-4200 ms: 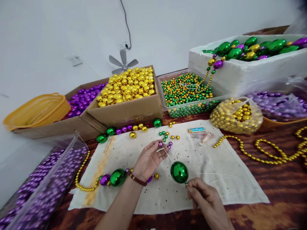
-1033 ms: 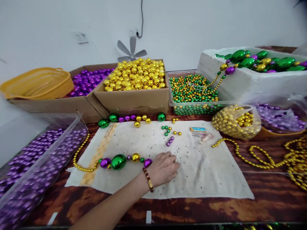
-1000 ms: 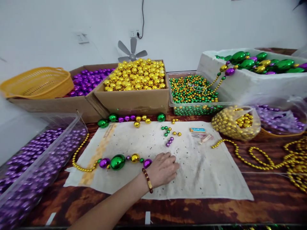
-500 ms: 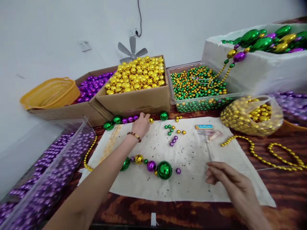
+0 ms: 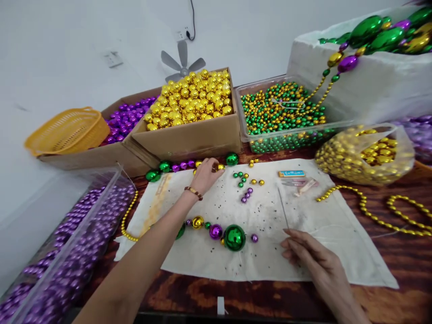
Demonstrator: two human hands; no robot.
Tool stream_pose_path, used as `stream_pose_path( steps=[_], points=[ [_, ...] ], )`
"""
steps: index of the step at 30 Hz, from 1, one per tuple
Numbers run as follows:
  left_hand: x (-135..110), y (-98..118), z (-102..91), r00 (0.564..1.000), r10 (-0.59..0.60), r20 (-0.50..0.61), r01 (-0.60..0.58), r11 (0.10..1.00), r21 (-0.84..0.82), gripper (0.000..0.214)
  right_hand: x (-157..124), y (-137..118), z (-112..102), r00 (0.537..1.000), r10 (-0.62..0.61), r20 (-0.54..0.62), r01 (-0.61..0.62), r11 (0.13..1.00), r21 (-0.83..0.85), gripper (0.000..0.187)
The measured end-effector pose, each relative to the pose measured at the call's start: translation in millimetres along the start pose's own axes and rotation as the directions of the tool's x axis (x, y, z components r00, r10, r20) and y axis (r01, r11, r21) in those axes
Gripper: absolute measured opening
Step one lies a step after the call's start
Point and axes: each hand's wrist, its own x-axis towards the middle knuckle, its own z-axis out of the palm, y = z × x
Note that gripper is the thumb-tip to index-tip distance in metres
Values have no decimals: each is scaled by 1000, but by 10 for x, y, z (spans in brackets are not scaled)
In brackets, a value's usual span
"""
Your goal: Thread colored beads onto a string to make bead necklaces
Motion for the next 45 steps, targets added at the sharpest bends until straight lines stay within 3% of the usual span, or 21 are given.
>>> stream_pose_path(
  steps=[1, 2, 4, 5, 7, 12, 20, 27, 33, 41, 45],
  points=[
    [-56, 60, 10, 1000, -6, 10, 8, 976, -215, 28, 2, 12, 33, 1000, 10, 6, -10, 1000, 18, 29],
    [-121, 134, 27, 999, -13, 33, 27, 890, -455, 29, 5, 23, 65, 1000, 18, 12, -19, 999, 36, 27],
    [-270, 315, 73, 995, -7, 101, 86, 590, -803, 32, 11, 40, 119, 999, 22, 28, -24, 998, 61, 25],
    [-347, 413, 97, 993, 3, 117, 101, 480, -871, 33, 13, 43, 140, 999, 17, 39, -19, 998, 60, 25],
    [-490, 600, 137, 993, 14, 116, 102, 375, -921, 35, 9, 40, 167, 998, -13, 56, 11, 999, 36, 26],
    [-699, 885, 185, 998, -41, 39, 51, 347, -936, 36, -67, 24, 174, 997, -71, 26, 72, 997, -29, 27],
    [-803, 1007, 191, 994, -110, -12, 21, 291, -956, 31, -155, -17, 257, 990, -141, -7, 141, 989, -42, 26],
    [-793, 1061, 107, 983, -167, 80, 87, 38, -995, 23, -193, 6, 337, 986, -162, -42, 161, 987, -17, 24],
    [-796, 1080, 89, 982, -166, 91, 81, -63, -995, 20, -206, 61, 350, 988, -148, -43, 148, 989, 9, 22],
    [-840, 1127, 112, 982, -143, 121, 111, -75, -991, 18, -195, 33, 376, 991, -132, -37, 132, 991, -1, 21],
    [-936, 1203, 146, 977, -157, 146, 143, -33, -989, 21, -160, 5, 425, 987, -149, -63, 148, 989, -18, 22]
  ],
)
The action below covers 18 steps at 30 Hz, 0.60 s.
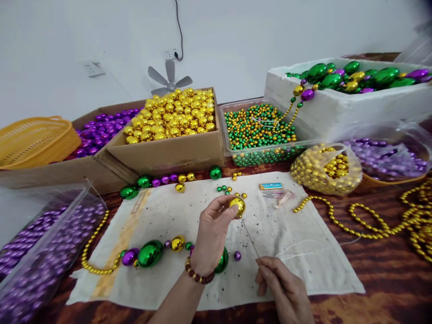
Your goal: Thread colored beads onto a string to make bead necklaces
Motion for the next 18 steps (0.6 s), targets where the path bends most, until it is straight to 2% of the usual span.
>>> stream_pose_path(
  steps=[6, 13, 18],
  points=[
    [-171, -50, 88, 998, 37, -42, -33, 996, 89, 23, 38, -16, 92, 993, -60, -103, 56, 998, -40, 24],
    [-251, 44, 149, 984, 147, -98, -130, 977, 168, 23, 30, -10, 83, 994, -85, -71, 83, 996, -24, 20],
    [-295, -56, 137, 991, 134, -29, -124, 964, 234, 24, 19, -59, 119, 996, -72, -49, 73, 997, 30, 18]
  ],
)
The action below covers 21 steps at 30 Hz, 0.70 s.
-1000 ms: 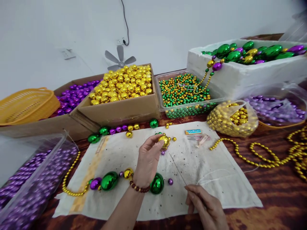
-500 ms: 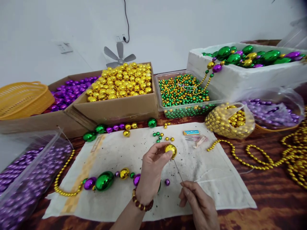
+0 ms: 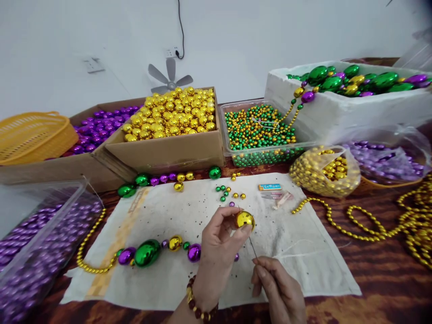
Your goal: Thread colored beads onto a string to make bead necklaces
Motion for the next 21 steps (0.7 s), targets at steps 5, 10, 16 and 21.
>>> stream_pose_path(
  steps=[5, 10, 16, 21],
  points=[
    [-121, -118, 3, 983, -90, 158, 52, 973, 226, 28, 132, -73, -57, 1000, -3, 17, 3, 1000, 15, 16],
    [192, -32, -302, 977, -36, 212, -102, 791, 604, 28, 236, -5, -236, 992, 124, -5, -123, 989, 84, 16],
    [698, -187, -646, 933, -136, 332, -297, 224, 928, 14, 207, 156, -277, 983, 153, 97, -160, 984, 73, 20],
    [715, -376, -582, 943, -123, 309, -309, 22, 951, 17, 203, 210, -254, 979, 175, 104, -179, 983, 35, 20]
  ],
)
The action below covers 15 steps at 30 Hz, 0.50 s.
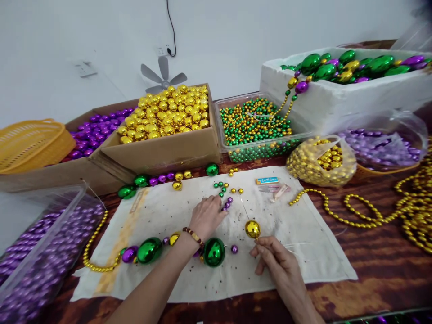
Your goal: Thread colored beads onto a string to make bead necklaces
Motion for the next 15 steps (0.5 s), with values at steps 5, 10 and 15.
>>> stream_pose_path(
  steps=[5, 10, 15],
  points=[
    [44, -3, 37, 1000, 3, 6, -3, 999, 42, 10, 9, -22, -6, 1000, 2, -5, -2, 1000, -25, 21],
    [97, -99, -14, 998, -52, 28, 51, 998, 35, 6, 7, -45, -11, 1000, -12, -10, 11, 999, -50, 23],
    [151, -116, -103, 997, -48, 57, 46, 998, 33, 9, 8, -25, -11, 1000, -11, 9, 11, 998, -61, 24]
  ],
)
